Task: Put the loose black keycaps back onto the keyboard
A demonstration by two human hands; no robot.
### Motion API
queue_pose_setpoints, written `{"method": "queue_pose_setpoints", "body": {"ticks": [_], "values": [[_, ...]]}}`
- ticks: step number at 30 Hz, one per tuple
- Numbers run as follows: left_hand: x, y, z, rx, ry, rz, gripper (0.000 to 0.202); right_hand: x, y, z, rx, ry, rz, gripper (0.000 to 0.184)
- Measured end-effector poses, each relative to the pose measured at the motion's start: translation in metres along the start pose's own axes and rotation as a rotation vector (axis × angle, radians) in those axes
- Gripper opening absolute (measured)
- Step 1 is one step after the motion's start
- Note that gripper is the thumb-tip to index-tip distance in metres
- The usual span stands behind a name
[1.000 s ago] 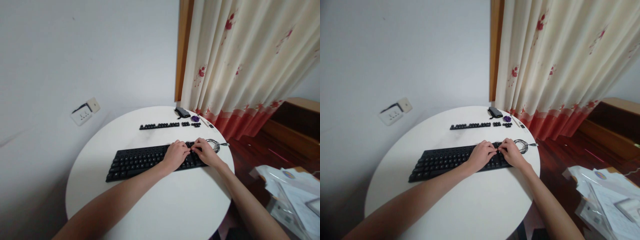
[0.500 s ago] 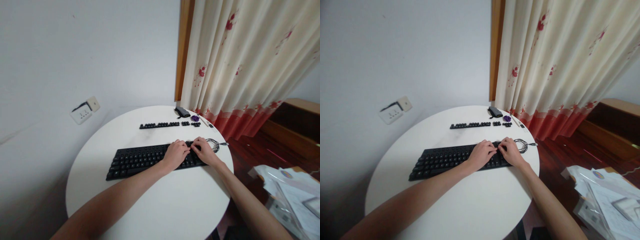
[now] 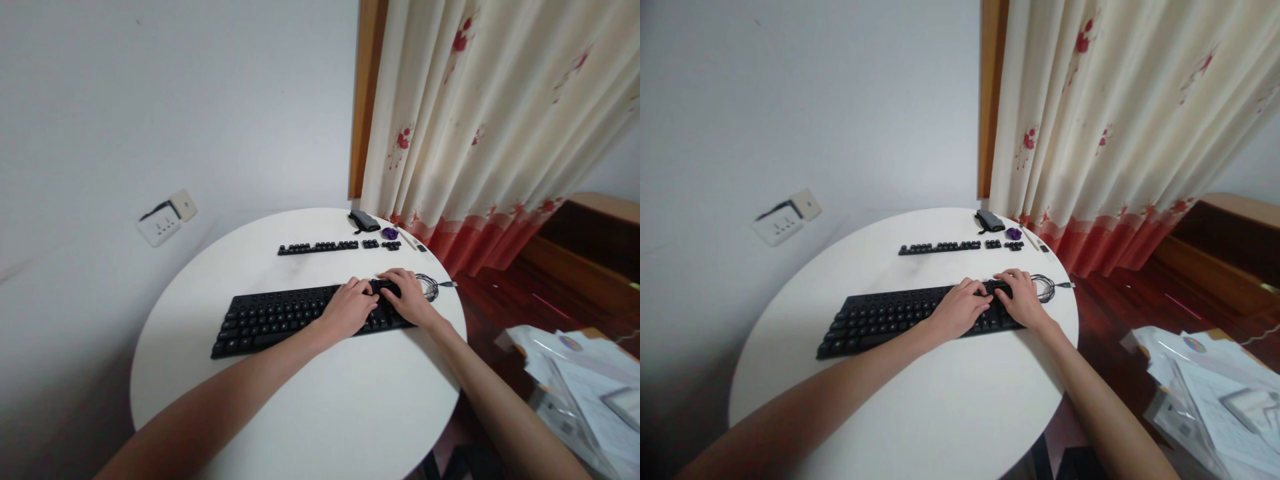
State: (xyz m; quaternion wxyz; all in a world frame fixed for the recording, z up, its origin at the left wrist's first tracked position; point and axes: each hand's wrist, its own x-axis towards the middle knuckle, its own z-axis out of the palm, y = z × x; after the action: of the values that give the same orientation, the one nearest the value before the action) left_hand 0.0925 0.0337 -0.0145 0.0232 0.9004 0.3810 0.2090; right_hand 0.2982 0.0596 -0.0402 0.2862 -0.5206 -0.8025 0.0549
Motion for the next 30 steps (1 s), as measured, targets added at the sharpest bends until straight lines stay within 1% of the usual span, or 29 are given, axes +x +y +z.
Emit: {"method": "queue_pose_setpoints", "body": {"ticks": [5, 10, 14, 18, 22, 24, 28, 30], "values": [[0.0, -0.001, 0.0032, -0.016, 0.002, -0.001, 0.024, 0.0017, 0.0, -0.0005, -0.008, -0.016, 0.011, 0.036], [0.0001, 0.0007, 0.0025, -0.023, 0.014, 0.002, 0.024, 0.0028, -0.0001, -0.0002, 0.0, -0.024, 0.029, 0.043], [0.0, 0.0023, 0.002, -0.016, 0.016, -0.003, 0.023, 0.0016, 0.0028, 0.0022, 0.035, -0.024, 0.021, 0.045], [0.0001, 0.0036, 0.0022, -0.025, 0.025, -0.018, 0.025, -0.0003, 0.007, 0.0037, 0.097, 0.011, 0.014, 0.043], [0.0006, 0.0038, 0.0024, -0.029, 0.077, -0.103, 0.03, -0.0014, 0.0091, 0.0023, 0.195, 0.099, 0.023, 0.033], [0.0008, 0.0032, 0.0027, -0.034, 0.082, -0.11, 0.032, -0.0017, 0.0079, 0.0012, 0.205, 0.13, 0.04, 0.031], [0.0006, 0.0013, 0.0044, -0.032, 0.033, -0.054, 0.033, -0.0028, 0.0026, 0.0008, 0.126, 0.085, 0.026, 0.033], [0.0005, 0.0009, 0.005, -0.023, 0.012, -0.048, 0.033, -0.0031, 0.0007, 0.0009, 0.094, 0.058, 0.023, 0.036]]}}
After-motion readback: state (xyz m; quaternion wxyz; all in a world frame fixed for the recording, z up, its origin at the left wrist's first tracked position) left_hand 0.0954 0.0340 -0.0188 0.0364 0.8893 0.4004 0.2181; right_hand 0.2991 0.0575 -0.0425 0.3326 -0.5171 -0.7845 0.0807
